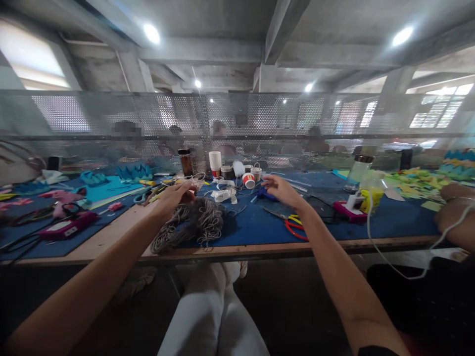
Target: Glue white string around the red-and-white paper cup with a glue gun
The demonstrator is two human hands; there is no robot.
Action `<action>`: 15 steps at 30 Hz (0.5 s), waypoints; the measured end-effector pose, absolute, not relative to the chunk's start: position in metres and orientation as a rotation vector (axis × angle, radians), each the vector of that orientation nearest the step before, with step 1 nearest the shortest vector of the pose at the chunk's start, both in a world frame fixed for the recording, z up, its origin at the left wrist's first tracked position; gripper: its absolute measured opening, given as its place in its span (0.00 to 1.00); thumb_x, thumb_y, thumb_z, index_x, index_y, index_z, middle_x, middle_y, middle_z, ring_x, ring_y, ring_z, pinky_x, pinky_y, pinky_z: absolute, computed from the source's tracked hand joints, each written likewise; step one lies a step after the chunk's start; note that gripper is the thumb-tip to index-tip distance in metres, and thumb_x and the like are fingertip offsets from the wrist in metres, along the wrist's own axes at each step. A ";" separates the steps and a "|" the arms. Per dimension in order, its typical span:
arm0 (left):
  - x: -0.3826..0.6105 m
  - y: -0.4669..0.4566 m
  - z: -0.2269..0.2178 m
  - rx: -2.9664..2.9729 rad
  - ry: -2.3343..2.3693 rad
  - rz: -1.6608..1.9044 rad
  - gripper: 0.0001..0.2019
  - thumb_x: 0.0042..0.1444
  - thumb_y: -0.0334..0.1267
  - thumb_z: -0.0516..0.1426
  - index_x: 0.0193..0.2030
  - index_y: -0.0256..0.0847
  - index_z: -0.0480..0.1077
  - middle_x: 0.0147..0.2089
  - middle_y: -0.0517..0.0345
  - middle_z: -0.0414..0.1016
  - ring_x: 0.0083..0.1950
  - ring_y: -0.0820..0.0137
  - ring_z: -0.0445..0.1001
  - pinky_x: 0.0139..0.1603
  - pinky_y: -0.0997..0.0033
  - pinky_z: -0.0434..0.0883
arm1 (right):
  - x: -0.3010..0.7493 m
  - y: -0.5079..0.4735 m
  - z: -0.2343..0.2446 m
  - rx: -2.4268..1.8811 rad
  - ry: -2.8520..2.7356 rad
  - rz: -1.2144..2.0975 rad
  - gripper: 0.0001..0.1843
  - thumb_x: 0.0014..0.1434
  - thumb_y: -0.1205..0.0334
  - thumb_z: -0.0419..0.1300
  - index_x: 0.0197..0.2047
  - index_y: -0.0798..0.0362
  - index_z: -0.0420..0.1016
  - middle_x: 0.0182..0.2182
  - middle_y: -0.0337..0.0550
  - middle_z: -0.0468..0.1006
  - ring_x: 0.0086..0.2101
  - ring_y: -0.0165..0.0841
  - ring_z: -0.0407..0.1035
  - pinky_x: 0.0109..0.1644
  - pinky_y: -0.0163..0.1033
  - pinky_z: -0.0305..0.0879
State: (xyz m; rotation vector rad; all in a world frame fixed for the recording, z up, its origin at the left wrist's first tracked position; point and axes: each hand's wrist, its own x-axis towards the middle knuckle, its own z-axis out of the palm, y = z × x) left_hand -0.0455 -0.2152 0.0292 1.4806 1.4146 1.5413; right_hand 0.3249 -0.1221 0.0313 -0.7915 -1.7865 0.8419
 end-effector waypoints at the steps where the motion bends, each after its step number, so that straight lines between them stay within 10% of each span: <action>1: -0.040 -0.217 0.032 1.455 1.360 1.539 0.25 0.53 0.60 0.58 0.36 0.35 0.78 0.27 0.52 0.77 0.28 0.68 0.74 0.33 0.69 0.71 | 0.315 -0.128 0.030 -0.773 -1.982 0.661 0.23 0.44 0.69 0.64 0.46 0.50 0.78 0.45 0.47 0.80 0.48 0.42 0.73 0.55 0.51 0.66; 4: -0.023 -0.224 0.041 1.442 1.279 1.539 0.25 0.55 0.59 0.58 0.36 0.35 0.78 0.28 0.52 0.77 0.30 0.68 0.75 0.36 0.69 0.72 | 0.278 -0.152 0.028 -0.688 -2.176 0.305 0.22 0.47 0.69 0.63 0.48 0.51 0.79 0.53 0.48 0.76 0.56 0.45 0.67 0.62 0.54 0.58; 10: 0.003 -0.238 0.049 1.440 1.093 1.487 0.23 0.59 0.57 0.56 0.37 0.36 0.78 0.27 0.55 0.76 0.30 0.69 0.74 0.38 0.69 0.71 | 0.204 -0.196 0.021 -0.846 -2.156 0.367 0.23 0.59 0.47 0.62 0.54 0.49 0.72 0.40 0.44 0.81 0.39 0.38 0.75 0.43 0.41 0.67; 15: -0.004 -0.246 0.053 1.402 1.057 1.553 0.23 0.60 0.56 0.56 0.38 0.35 0.77 0.27 0.56 0.74 0.30 0.70 0.73 0.37 0.71 0.70 | 0.185 -0.179 0.002 -1.011 -2.116 0.297 0.17 0.58 0.61 0.60 0.52 0.47 0.73 0.40 0.42 0.82 0.42 0.41 0.76 0.46 0.42 0.67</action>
